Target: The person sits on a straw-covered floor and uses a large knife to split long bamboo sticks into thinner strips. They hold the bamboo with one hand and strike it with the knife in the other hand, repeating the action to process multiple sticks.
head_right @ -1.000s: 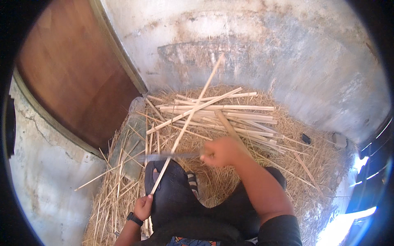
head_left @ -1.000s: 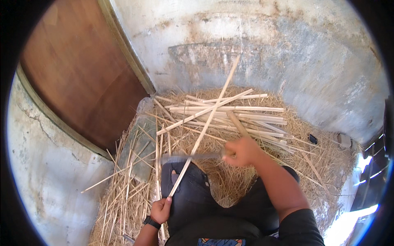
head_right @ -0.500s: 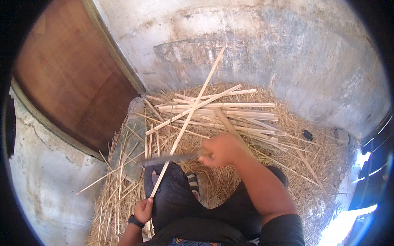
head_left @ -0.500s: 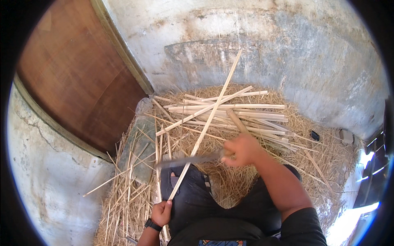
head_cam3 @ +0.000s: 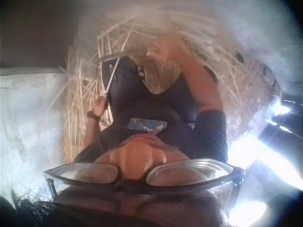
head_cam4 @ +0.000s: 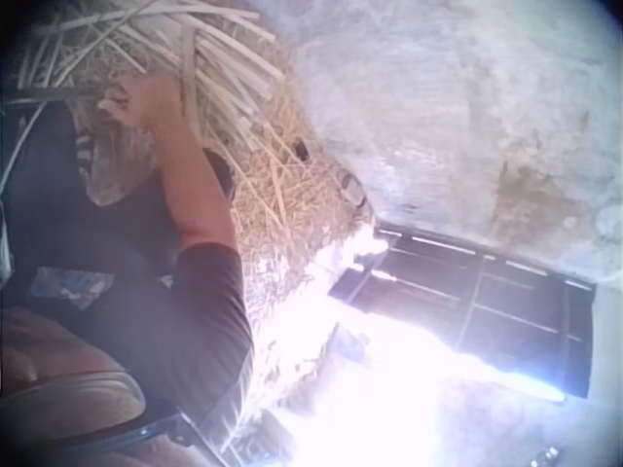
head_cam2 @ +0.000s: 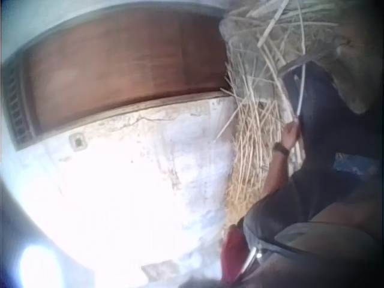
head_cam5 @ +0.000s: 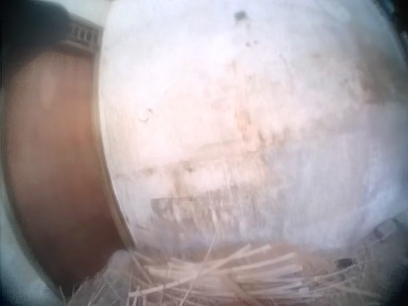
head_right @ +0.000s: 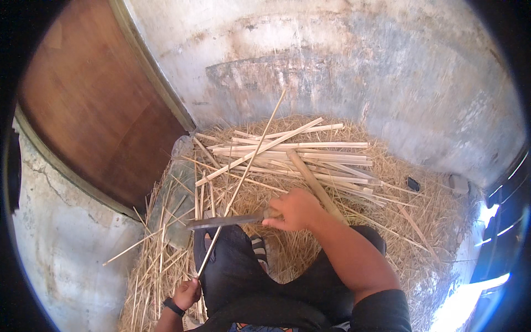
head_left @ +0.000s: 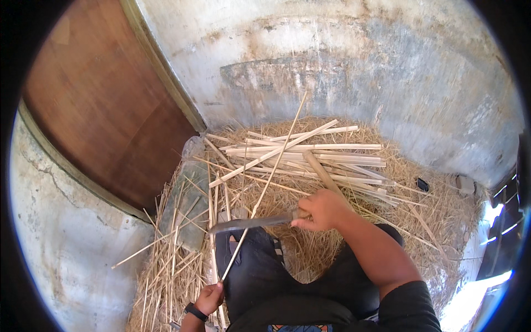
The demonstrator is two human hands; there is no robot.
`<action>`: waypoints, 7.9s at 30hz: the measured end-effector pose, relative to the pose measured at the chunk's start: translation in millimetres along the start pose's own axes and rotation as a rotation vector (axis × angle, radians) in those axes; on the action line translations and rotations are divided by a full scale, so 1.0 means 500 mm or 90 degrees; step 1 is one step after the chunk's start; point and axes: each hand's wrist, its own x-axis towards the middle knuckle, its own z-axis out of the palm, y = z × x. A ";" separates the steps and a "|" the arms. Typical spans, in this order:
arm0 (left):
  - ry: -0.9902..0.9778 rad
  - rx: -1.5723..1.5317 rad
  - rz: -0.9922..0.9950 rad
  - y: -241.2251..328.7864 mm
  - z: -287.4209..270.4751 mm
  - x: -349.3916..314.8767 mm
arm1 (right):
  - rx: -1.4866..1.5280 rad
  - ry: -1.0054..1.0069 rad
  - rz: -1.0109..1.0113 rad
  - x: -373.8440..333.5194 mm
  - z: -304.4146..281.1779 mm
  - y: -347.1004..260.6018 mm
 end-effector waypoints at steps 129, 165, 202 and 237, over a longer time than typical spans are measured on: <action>0.183 0.333 0.113 0.015 0.068 0.018 | 0.051 0.013 0.164 0.005 0.036 0.070; 0.174 0.339 0.117 0.019 0.066 0.018 | 0.074 0.021 0.272 -0.003 0.020 0.101; 0.156 0.254 0.126 -0.007 0.059 0.027 | 0.138 0.037 0.250 -0.002 0.037 0.105; 0.131 0.247 0.102 0.003 0.048 0.030 | 0.101 0.074 0.304 -0.011 0.026 0.134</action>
